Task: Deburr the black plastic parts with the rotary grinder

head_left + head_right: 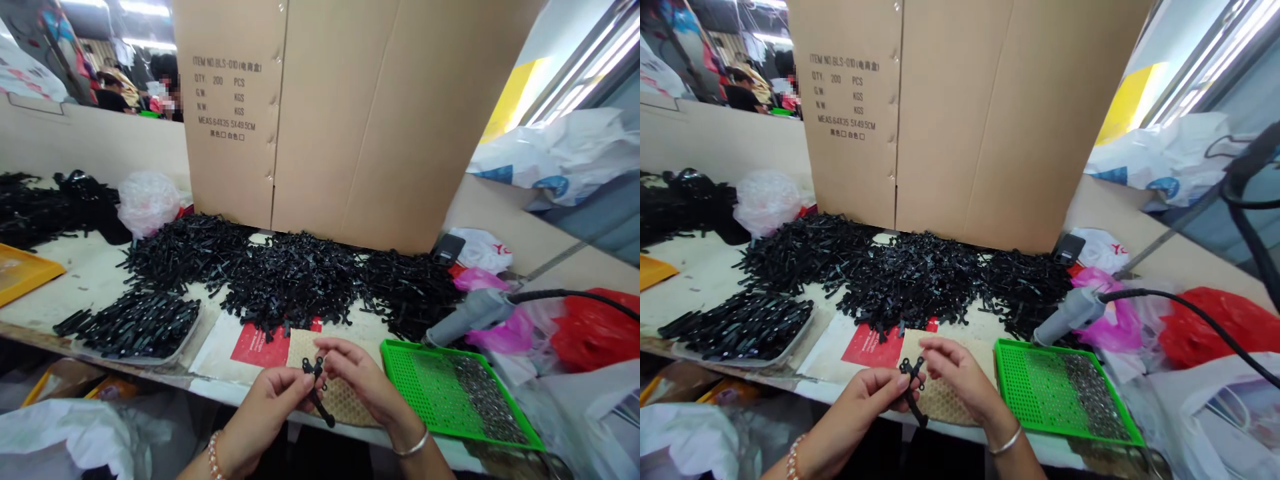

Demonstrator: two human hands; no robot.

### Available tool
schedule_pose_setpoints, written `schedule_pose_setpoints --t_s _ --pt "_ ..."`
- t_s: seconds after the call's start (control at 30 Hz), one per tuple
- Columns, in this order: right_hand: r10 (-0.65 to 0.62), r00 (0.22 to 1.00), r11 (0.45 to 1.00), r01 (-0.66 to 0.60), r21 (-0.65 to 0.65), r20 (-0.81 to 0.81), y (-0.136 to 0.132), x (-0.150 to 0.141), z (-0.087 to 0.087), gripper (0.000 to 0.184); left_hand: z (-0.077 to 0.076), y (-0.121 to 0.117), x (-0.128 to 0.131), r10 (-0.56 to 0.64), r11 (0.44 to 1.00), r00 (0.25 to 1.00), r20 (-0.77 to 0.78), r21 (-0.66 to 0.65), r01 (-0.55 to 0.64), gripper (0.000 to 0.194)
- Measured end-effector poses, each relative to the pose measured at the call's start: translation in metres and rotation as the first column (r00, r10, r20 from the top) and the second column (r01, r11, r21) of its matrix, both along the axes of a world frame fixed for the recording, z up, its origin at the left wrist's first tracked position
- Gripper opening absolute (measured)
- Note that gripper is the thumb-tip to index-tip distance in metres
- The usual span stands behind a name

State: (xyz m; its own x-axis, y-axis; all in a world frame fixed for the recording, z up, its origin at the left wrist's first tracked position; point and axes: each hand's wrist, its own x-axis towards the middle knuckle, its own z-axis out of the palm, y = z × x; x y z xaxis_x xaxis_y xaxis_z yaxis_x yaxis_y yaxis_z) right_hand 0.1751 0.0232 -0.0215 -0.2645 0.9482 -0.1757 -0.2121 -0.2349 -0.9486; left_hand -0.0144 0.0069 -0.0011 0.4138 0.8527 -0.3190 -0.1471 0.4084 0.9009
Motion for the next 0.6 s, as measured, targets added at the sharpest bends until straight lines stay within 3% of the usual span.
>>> schedule_pose_setpoints --t_s 0.1,0.33,0.43,0.6 --pt "0.156 0.988 0.988 -0.157 0.013 0.019 0.000 -0.006 -0.002 0.031 0.002 -0.002 0.001 -0.023 0.999 0.999 -0.040 0.026 0.024 0.043" --pt "-0.027 1.000 0.999 0.027 0.022 0.003 0.002 -0.001 0.004 0.030 0.003 -0.005 -0.005 -0.076 0.997 0.991 -0.112 0.005 0.077 0.047" --pt "0.005 1.000 1.000 -0.005 0.005 -0.014 0.003 -0.004 0.011 0.030 0.005 -0.007 -0.004 -0.146 0.989 0.983 -0.115 -0.020 0.145 0.049" --pt "0.022 0.999 1.000 -0.023 -0.015 -0.048 0.001 -0.010 0.014 0.030 0.006 -0.008 0.000 -0.135 0.985 0.991 0.019 -0.103 0.136 0.047"
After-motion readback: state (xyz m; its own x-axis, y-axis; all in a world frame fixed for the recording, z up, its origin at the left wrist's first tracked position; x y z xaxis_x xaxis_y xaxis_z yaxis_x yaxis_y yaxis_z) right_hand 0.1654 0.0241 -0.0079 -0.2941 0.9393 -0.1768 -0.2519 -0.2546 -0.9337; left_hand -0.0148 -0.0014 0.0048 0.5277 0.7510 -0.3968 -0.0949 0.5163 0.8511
